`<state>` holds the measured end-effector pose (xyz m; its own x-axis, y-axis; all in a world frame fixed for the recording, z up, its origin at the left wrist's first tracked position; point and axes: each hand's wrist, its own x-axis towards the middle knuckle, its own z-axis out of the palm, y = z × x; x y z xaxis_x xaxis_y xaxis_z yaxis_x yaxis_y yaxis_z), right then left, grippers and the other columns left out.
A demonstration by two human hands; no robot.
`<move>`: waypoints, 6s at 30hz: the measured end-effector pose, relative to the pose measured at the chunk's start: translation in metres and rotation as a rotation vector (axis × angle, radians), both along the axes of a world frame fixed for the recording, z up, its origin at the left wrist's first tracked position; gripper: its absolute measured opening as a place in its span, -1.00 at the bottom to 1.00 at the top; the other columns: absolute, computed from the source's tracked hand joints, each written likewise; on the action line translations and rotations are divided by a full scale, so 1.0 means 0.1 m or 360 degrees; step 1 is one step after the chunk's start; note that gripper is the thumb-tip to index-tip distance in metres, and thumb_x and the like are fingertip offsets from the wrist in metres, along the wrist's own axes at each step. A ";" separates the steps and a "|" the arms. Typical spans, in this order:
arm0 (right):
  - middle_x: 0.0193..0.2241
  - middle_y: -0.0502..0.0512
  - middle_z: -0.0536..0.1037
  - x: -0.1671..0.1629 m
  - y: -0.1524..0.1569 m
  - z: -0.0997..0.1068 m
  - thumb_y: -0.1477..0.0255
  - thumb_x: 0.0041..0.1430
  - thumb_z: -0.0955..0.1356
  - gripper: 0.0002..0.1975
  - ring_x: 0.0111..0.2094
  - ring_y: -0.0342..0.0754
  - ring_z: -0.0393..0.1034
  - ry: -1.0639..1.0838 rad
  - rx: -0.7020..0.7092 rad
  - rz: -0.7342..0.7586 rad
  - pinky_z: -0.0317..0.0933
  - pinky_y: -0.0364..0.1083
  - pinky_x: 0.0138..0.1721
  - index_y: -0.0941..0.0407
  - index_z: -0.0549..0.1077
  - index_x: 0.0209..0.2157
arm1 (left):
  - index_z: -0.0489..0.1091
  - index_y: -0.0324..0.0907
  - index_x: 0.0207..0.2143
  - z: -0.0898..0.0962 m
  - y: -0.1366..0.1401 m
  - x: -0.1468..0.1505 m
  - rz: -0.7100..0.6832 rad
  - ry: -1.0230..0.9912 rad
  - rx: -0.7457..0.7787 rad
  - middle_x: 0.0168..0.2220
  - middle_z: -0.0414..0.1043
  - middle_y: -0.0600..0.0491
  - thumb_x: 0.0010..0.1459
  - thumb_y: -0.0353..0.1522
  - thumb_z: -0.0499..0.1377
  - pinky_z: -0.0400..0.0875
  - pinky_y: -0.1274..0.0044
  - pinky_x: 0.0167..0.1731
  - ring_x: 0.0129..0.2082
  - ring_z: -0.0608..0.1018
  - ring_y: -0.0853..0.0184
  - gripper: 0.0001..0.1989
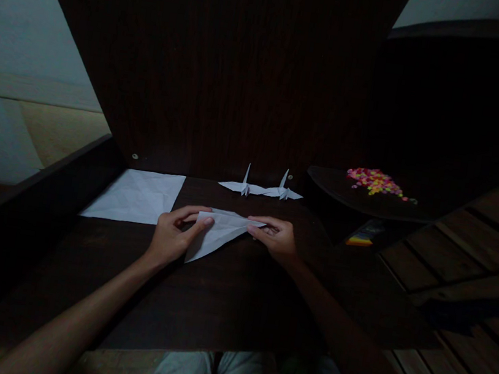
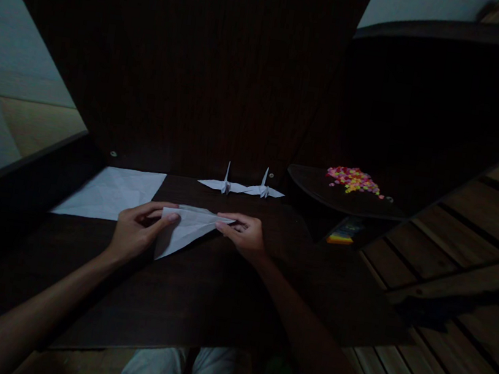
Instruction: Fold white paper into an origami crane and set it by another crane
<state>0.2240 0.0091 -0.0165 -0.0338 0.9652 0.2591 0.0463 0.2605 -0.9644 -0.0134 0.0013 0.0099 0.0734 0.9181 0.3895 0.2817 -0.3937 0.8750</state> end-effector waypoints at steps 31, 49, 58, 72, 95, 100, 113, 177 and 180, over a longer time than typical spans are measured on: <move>-0.51 0.04 0.55 -0.25 -0.07 -0.02 0.24 -0.22 0.53 -0.58 -0.60 -0.12 0.41 0.0478 -0.0380 0.0227 0.36 -0.15 -0.65 0.17 0.47 -0.32 | 0.46 -0.31 -0.20 -0.11 -0.03 0.18 -0.0574 -0.0389 -0.0799 -0.27 0.59 -0.08 -0.10 -0.20 0.37 0.50 0.40 -0.26 -0.30 0.61 0.18 -0.54; -0.45 0.04 0.59 -0.19 -0.04 -0.04 0.41 -0.20 0.49 -0.65 -0.48 -0.12 0.45 0.0435 -0.0619 0.0465 0.24 -0.21 -0.51 0.15 0.49 -0.28 | 0.40 -0.36 -0.08 -0.13 0.06 0.12 -0.0714 -0.0580 -0.0963 -0.60 0.51 0.03 -0.03 -0.35 0.30 0.45 0.53 -0.62 -0.63 0.55 0.29 -0.56; -0.45 0.05 0.58 -0.20 -0.03 -0.08 0.34 -0.17 0.49 -0.64 -0.46 -0.08 0.44 0.0554 -0.0609 0.0416 0.28 -0.15 -0.44 0.13 0.50 -0.26 | 0.47 -0.39 -0.10 -0.13 0.08 0.11 -0.0691 -0.0767 -0.1023 -0.54 0.53 -0.06 -0.05 -0.40 0.29 0.44 0.50 -0.57 -0.60 0.56 0.29 -0.59; -0.41 0.05 0.57 -0.13 -0.07 0.00 0.36 -0.21 0.51 -0.72 -0.45 -0.11 0.40 0.0318 -0.0403 0.0360 0.25 -0.18 -0.47 0.15 0.56 -0.37 | 0.49 -0.35 -0.35 -0.10 0.08 0.11 -0.0721 -0.0666 -0.1010 -0.50 0.53 -0.07 -0.05 -0.33 0.27 0.49 0.48 -0.54 -0.53 0.58 0.26 -0.76; -0.53 0.10 0.59 -0.08 0.00 -0.03 0.29 -0.12 0.51 -0.68 -0.59 -0.11 0.46 0.0315 -0.0362 0.0323 0.35 -0.14 -0.57 0.22 0.48 -0.39 | 0.35 -0.30 -0.20 -0.10 0.12 0.07 -0.0761 -0.0433 -0.0872 -0.40 0.55 -0.06 -0.01 -0.29 0.34 0.51 0.51 -0.43 -0.44 0.61 0.27 -0.63; -0.55 0.09 0.59 -0.13 0.00 -0.03 0.32 -0.22 0.55 -0.69 -0.59 -0.12 0.46 0.0472 -0.0344 0.0204 0.36 -0.15 -0.57 0.21 0.51 -0.45 | 0.31 -0.30 -0.12 -0.13 0.09 0.11 -0.0826 -0.0460 -0.0926 -0.33 0.56 -0.07 -0.01 -0.38 0.28 0.40 0.59 -0.59 -0.50 0.58 0.31 -0.62; -0.52 0.05 0.58 -0.24 -0.11 0.00 0.33 -0.22 0.55 -0.67 -0.56 -0.12 0.47 0.0488 -0.0246 0.0240 0.41 -0.12 -0.51 0.18 0.47 -0.42 | 0.52 -0.34 -0.37 -0.15 0.08 0.07 -0.0709 0.0075 -0.0638 -0.55 0.48 0.03 0.12 -0.18 0.19 0.19 0.65 -0.64 -0.67 0.30 0.51 -0.65; -0.60 0.00 0.46 -0.29 -0.28 0.15 0.24 -0.04 0.46 -0.74 -0.64 -0.21 0.30 0.0126 0.0073 0.0171 0.23 -0.19 -0.62 0.14 0.48 -0.59 | 0.41 -0.33 -0.46 -0.14 -0.06 0.16 -0.0888 -0.0159 -0.0795 -0.67 0.41 0.07 0.02 -0.17 0.29 0.31 0.65 -0.72 -0.72 0.43 0.44 -0.66; -0.61 -0.02 0.43 -0.30 -0.28 0.14 0.26 -0.06 0.47 -0.74 -0.65 -0.22 0.29 0.0146 0.0064 0.0146 0.23 -0.20 -0.63 0.14 0.47 -0.60 | 0.40 -0.32 -0.51 -0.15 -0.05 0.16 -0.0764 -0.0214 -0.0804 -0.72 0.40 0.07 -0.02 -0.19 0.31 0.27 0.66 -0.77 -0.76 0.41 0.44 -0.66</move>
<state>0.1945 -0.0188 -0.0022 -0.0956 0.9481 0.3033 -0.0674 0.2978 -0.9522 0.0023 -0.0042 -0.0052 0.4964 0.8671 -0.0412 0.0552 0.0158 0.9983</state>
